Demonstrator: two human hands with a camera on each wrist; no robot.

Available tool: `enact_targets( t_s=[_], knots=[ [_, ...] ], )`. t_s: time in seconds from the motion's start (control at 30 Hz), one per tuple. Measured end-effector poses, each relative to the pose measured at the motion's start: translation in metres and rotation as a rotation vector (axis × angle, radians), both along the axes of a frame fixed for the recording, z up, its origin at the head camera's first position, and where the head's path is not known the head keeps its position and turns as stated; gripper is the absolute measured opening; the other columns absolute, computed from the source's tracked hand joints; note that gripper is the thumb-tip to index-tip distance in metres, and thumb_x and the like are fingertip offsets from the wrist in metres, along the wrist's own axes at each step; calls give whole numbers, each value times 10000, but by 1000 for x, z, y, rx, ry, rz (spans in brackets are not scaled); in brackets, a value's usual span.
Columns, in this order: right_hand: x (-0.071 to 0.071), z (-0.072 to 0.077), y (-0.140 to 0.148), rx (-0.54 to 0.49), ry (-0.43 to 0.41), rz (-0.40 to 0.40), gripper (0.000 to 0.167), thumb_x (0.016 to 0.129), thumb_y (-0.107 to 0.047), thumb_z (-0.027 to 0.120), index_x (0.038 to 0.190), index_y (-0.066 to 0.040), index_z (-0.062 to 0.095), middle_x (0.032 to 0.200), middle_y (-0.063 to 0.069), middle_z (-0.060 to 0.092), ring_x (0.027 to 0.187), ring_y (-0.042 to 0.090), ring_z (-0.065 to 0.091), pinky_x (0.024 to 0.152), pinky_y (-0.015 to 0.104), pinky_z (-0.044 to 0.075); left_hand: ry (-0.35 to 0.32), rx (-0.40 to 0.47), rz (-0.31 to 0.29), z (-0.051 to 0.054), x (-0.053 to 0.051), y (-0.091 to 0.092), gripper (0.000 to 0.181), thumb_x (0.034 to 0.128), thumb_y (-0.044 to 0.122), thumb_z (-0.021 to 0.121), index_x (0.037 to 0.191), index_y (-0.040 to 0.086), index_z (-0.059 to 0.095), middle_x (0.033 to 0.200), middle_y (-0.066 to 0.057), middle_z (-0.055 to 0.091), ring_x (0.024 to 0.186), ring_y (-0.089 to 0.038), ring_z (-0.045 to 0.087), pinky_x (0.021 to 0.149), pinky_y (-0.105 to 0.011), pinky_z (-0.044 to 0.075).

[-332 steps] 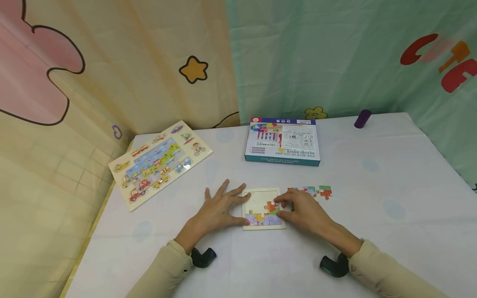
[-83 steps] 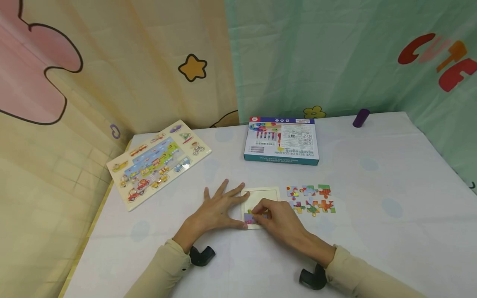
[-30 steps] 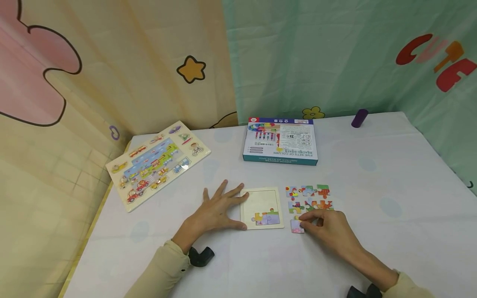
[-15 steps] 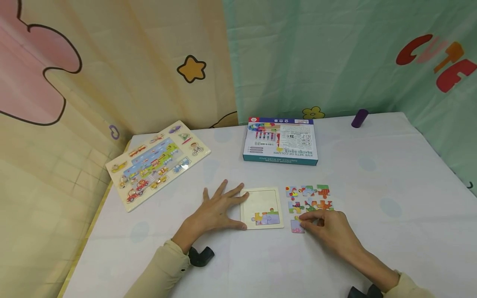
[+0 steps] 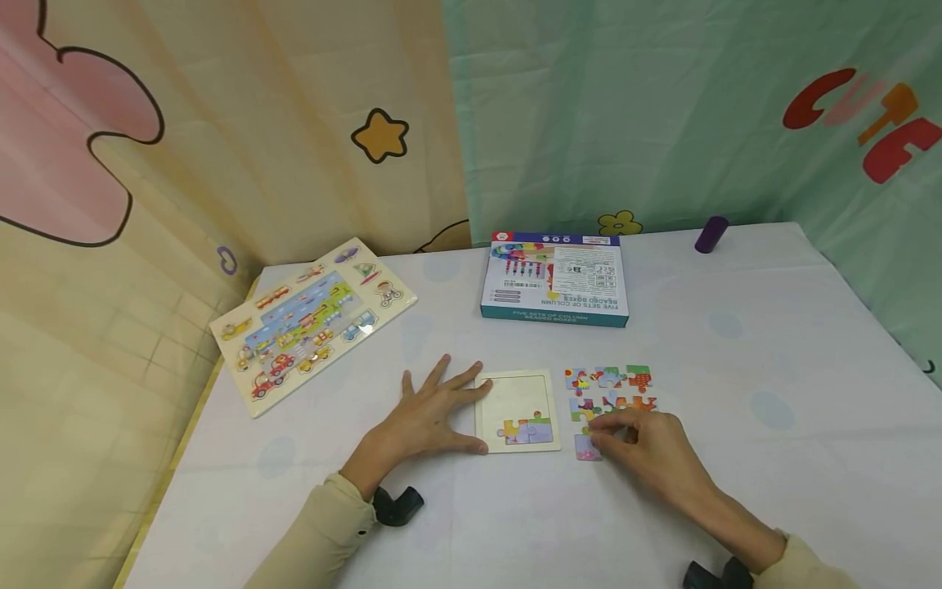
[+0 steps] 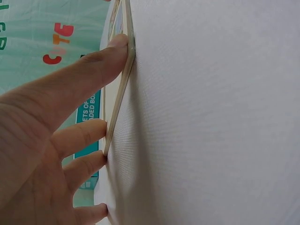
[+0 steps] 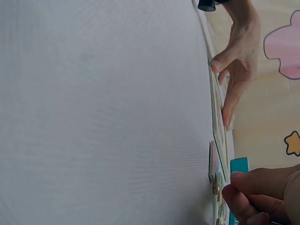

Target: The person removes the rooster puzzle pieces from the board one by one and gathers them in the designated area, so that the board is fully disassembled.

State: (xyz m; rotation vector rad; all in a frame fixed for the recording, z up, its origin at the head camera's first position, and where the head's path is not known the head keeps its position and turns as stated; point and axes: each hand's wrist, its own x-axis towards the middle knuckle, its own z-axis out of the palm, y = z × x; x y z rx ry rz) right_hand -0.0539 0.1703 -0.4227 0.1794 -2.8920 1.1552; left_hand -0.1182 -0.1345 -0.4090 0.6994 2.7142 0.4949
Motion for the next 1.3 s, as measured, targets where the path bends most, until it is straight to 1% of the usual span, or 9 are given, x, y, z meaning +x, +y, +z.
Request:
enact_targets(
  t_s=[0.13,0.23,0.33,0.37,0.57,0.67,0.8,0.93,1.3],
  knots=[
    [-5,1,-7,-11,25,22,139,776,-92,817,905,-135,787,671,-116,584,525,57,399,486,217,335,7,-4,-5,0,0,0,905,665,552,850,1447,247,509,1595,49,292,1494,-374,58,1014,-806,3],
    [-8,2,-15,-25,-8,49,164,781,-81,808,940,-117,783,745,-96,619,526,76,419,471,215,338,10,-3,-7,-1,0,0,905,665,554,849,1446,248,510,1594,50,292,1494,-374,61,1012,-809,7],
    [-12,4,-26,-39,-50,86,187,794,-82,800,977,-109,774,764,-93,615,521,85,449,464,212,355,11,0,-7,0,0,0,904,667,555,848,1446,247,510,1596,50,291,1495,-373,59,1014,-806,3],
    [-13,4,-30,-38,-50,106,196,795,-85,801,988,-106,771,766,-99,612,531,80,453,473,213,365,12,-2,-7,-1,0,0,903,667,556,847,1446,249,509,1596,52,289,1495,-372,58,1016,-804,1],
    [-22,1,-50,9,16,231,249,803,-96,797,1049,-119,764,786,-152,590,591,29,421,544,218,394,7,-19,-1,-1,-1,-1,894,675,567,836,1449,264,507,1600,63,278,1497,-363,50,1028,-794,0],
    [-24,1,-58,43,11,258,272,807,-106,795,1077,-115,760,812,-142,590,626,29,440,561,213,407,-1,-20,2,-1,-1,0,892,676,568,835,1448,265,508,1601,63,274,1497,-363,46,1031,-791,-2],
    [-25,3,-66,99,11,265,288,799,-115,800,1084,-105,761,840,-114,608,694,40,500,604,215,443,-5,-18,4,0,-1,-1,891,676,564,837,1447,261,509,1601,62,273,1497,-361,41,1032,-789,-8],
    [-24,5,-69,128,23,253,252,785,-96,804,1034,-113,771,855,-101,633,731,45,547,639,228,470,0,-23,3,0,-1,0,895,675,567,836,1449,264,506,1601,64,274,1498,-358,44,1032,-789,-3],
    [-24,4,-70,73,13,240,214,767,-53,810,957,-130,750,813,-100,619,723,63,540,652,235,472,-4,-9,4,-1,-1,-1,890,674,561,841,1446,265,510,1600,62,276,1498,-359,43,1031,-790,-7]
  ],
)
